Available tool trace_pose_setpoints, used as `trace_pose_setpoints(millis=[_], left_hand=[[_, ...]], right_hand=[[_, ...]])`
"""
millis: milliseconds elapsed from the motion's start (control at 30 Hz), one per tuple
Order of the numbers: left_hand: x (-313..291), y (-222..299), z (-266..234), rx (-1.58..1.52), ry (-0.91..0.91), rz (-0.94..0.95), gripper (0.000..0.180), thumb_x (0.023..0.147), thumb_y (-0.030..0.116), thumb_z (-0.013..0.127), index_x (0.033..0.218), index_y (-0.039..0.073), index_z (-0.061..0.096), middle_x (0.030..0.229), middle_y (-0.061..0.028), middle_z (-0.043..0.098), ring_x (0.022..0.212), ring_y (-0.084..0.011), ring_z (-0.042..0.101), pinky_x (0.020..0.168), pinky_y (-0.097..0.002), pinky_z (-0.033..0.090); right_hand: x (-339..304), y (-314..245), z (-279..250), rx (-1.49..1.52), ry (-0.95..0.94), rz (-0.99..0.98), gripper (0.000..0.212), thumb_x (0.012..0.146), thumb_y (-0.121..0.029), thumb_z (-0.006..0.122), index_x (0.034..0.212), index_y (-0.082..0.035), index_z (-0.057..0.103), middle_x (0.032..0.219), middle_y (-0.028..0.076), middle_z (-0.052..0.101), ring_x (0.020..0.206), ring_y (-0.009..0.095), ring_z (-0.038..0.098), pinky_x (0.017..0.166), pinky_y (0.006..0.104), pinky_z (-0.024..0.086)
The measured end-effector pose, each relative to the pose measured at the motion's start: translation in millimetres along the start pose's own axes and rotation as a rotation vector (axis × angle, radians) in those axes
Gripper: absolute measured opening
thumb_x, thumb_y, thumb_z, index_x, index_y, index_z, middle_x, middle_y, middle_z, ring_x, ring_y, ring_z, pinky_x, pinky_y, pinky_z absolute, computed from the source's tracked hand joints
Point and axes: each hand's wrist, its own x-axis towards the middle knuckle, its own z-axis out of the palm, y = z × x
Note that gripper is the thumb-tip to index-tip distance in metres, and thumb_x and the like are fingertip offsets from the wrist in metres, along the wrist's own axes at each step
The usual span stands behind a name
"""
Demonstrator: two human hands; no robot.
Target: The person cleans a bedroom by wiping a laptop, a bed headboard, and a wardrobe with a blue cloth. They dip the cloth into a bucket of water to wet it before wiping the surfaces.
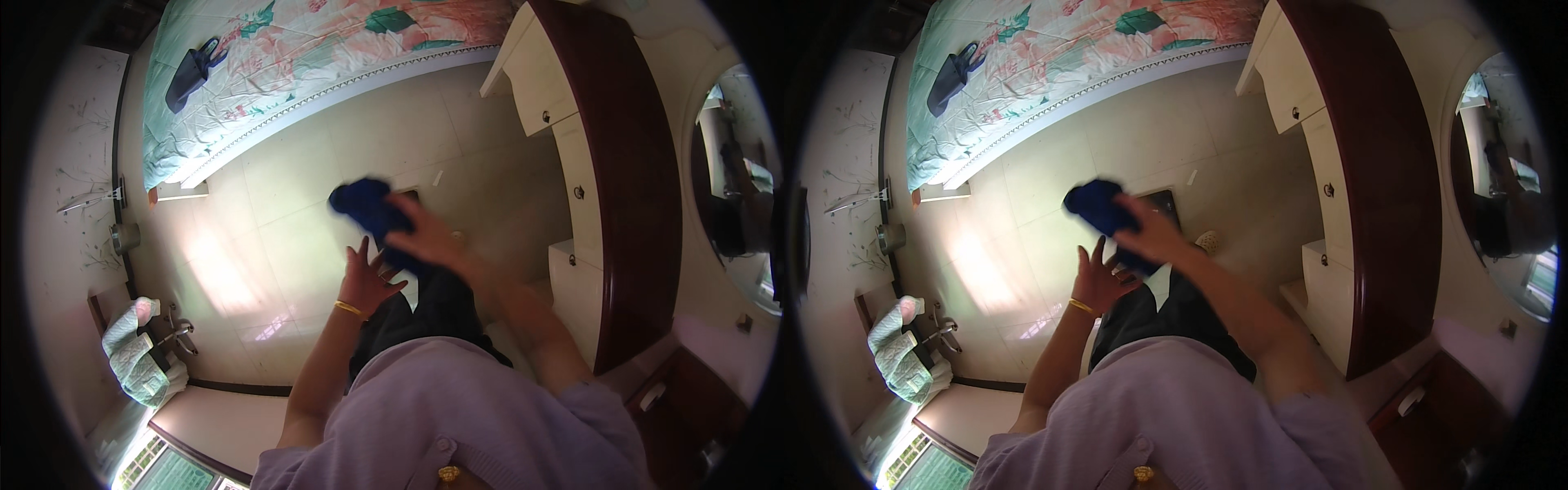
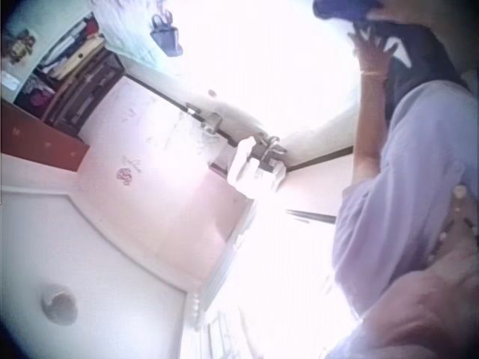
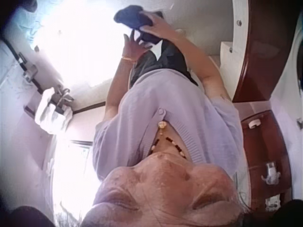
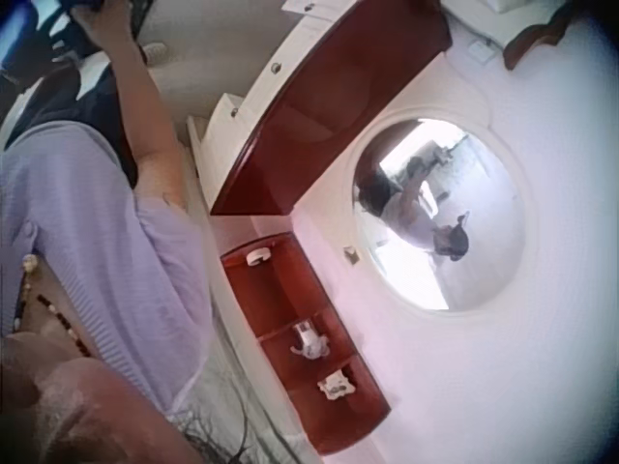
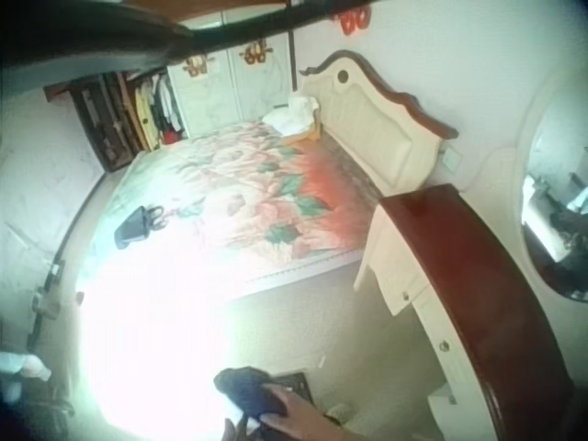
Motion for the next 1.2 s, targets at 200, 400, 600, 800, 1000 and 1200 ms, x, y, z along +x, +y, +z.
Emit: trace_pose_setpoints(millis=[200, 400, 600, 800, 1000, 1200], left_hand=[[-37.0, -10.0, -144.6, -0.256, -0.010, -0.014, 0.071, 0.077, 0.068, 0.038, 0.128, 0.018, 0.039, 0.128, -0.0091, 0.043, 0.118, -0.0296, 0.040, 0.100, -0.0466, 0.029], [-53.2, -7.7, -209.2, -0.272, -0.084, -0.171, 0.064, 0.085, 0.057, 0.037, 0.132, 0.015, 0.031, 0.131, -0.0094, 0.039, 0.119, -0.0292, 0.037, 0.099, -0.0468, 0.028], [-33.0, -8.9, -260.8, -0.129, -0.102, -0.304, 0.061, 0.086, 0.052, 0.040, 0.132, 0.013, 0.031, 0.130, -0.0105, 0.040, 0.118, -0.0280, 0.039, 0.094, -0.0469, 0.034], [75.9, -44.3, -310.2, 0.282, 0.139, -0.379, 0.053, 0.083, 0.054, 0.046, 0.116, 0.012, 0.048, 0.105, -0.0055, 0.057, 0.077, -0.0155, 0.056, 0.062, -0.0286, 0.047], [248.4, -109.3, -422.3, 0.377, 0.243, -0.247, 0.036, 0.085, 0.039, 0.048, 0.108, 0.012, 0.049, 0.099, -0.0057, 0.056, 0.078, -0.0154, 0.055, 0.062, -0.0291, 0.045], [369.5, -141.3, -435.8, 0.210, 0.475, -0.371, 0.045, 0.089, 0.032, 0.040, 0.130, 0.016, 0.031, 0.134, -0.0117, 0.034, 0.116, -0.0312, 0.039, 0.088, -0.0473, 0.037]], right_hand=[[-33.8, -3.0, 168.1, -0.269, -0.358, 0.070, 0.067, 0.066, -0.021, 0.064, 0.125, -0.007, 0.035, 0.117, 0.022, 0.044, 0.106, 0.036, 0.047, 0.091, 0.0392, 0.039], [-49.6, 22.2, 241.7, -0.249, -0.226, 0.169, 0.062, 0.065, -0.022, 0.065, 0.120, -0.010, 0.040, 0.114, 0.021, 0.045, 0.108, 0.036, 0.045, 0.092, 0.0374, 0.038], [-46.4, 47.4, 276.7, -0.215, -0.109, 0.397, 0.053, 0.061, -0.017, 0.063, 0.110, -0.008, 0.045, 0.105, 0.019, 0.050, 0.100, 0.034, 0.050, 0.085, 0.0352, 0.042], [-34.7, 182.2, 285.2, -0.126, 0.171, 0.542, 0.051, 0.062, -0.017, 0.061, 0.109, -0.006, 0.046, 0.101, 0.018, 0.055, 0.098, 0.031, 0.053, 0.085, 0.0349, 0.042], [2.7, 360.0, 251.4, -0.242, 0.430, 0.603, 0.052, 0.064, -0.018, 0.060, 0.112, -0.003, 0.046, 0.104, 0.020, 0.055, 0.099, 0.034, 0.053, 0.086, 0.0368, 0.041], [70.9, 488.7, 178.5, -0.357, 0.638, 0.520, 0.052, 0.066, -0.016, 0.060, 0.115, -0.004, 0.046, 0.111, 0.019, 0.050, 0.106, 0.035, 0.047, 0.091, 0.0386, 0.038]])
